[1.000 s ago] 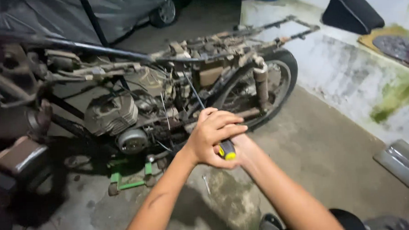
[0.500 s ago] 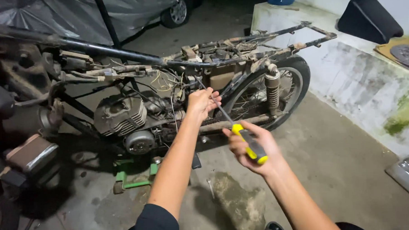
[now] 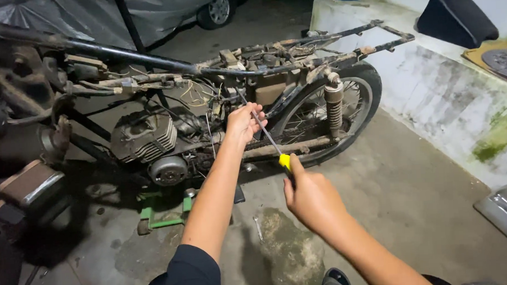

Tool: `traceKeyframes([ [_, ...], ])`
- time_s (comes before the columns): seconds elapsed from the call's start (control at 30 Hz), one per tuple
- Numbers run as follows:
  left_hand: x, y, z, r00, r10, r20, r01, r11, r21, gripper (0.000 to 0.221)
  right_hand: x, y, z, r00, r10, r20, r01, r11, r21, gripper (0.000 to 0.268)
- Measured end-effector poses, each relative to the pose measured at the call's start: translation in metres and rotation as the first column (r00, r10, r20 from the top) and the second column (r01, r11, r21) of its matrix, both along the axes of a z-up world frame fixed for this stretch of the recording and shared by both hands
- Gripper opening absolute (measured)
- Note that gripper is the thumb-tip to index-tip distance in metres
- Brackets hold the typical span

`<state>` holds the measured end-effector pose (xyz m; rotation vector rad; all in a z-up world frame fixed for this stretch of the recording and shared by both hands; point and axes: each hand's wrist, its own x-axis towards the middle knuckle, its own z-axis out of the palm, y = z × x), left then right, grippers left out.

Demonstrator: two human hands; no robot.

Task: Inspecting and repairing the electrical wiring harness on a motorcycle frame using a screwdriver and hands

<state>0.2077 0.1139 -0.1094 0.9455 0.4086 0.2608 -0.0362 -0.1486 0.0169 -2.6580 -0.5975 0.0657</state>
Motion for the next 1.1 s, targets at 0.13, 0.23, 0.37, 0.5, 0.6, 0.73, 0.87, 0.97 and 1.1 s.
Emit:
traceKeyframes([
  [0.13,0.009,0.01,-0.007,1.0,-0.012,0.012,0.012,1.0,-0.015,0.023,-0.003,0.004,-0.002,0.999,-0.007,0.037,-0.001,0.979,0.205,0.059],
  [0.23,0.007,0.006,0.004,1.0,-0.011,0.022,0.011,1.0,-0.012,0.027,0.011,0.001,-0.02,0.518,0.549,-0.656,0.713,0.147,0.686,0.027],
  [0.37,0.006,0.012,-0.002,1.0,-0.021,0.019,0.022,0.998,-0.051,0.028,0.006,0.008,-0.008,0.43,0.618,-0.659,0.76,0.147,0.633,0.04],
  [0.5,-0.001,0.013,0.002,0.999,-0.035,0.014,0.036,0.999,-0.039,0.029,-0.011,0.011,0.033,0.977,0.043,-0.209,0.001,0.978,0.208,0.063],
  [0.6,0.017,0.019,-0.013,1.0,-0.006,0.025,0.007,0.999,-0.044,0.03,-0.008,0.01,0.032,0.993,0.049,-0.106,-0.045,0.998,0.037,0.062],
  [0.73,0.005,0.015,0.005,1.0,0.002,0.017,-0.002,1.0,-0.02,0.029,0.014,0.006,-0.013,0.71,0.312,-0.631,0.393,0.569,0.722,0.074],
  [0.87,-0.028,0.001,0.032,0.996,0.083,-0.011,-0.083,0.996,-0.038,0.024,0.03,0.013,-0.061,0.075,0.887,-0.455,0.899,0.137,0.415,0.012],
  [0.97,-0.007,0.018,0.013,0.999,0.035,0.0,-0.035,0.999,-0.007,0.026,0.01,0.023,-0.007,0.334,0.678,-0.655,0.716,0.27,0.644,0.032],
  [1.1,0.02,0.025,-0.011,0.999,-0.026,0.022,0.026,0.999,-0.025,0.032,0.009,0.014,0.035,0.874,0.075,-0.48,0.11,0.931,0.348,0.061],
])
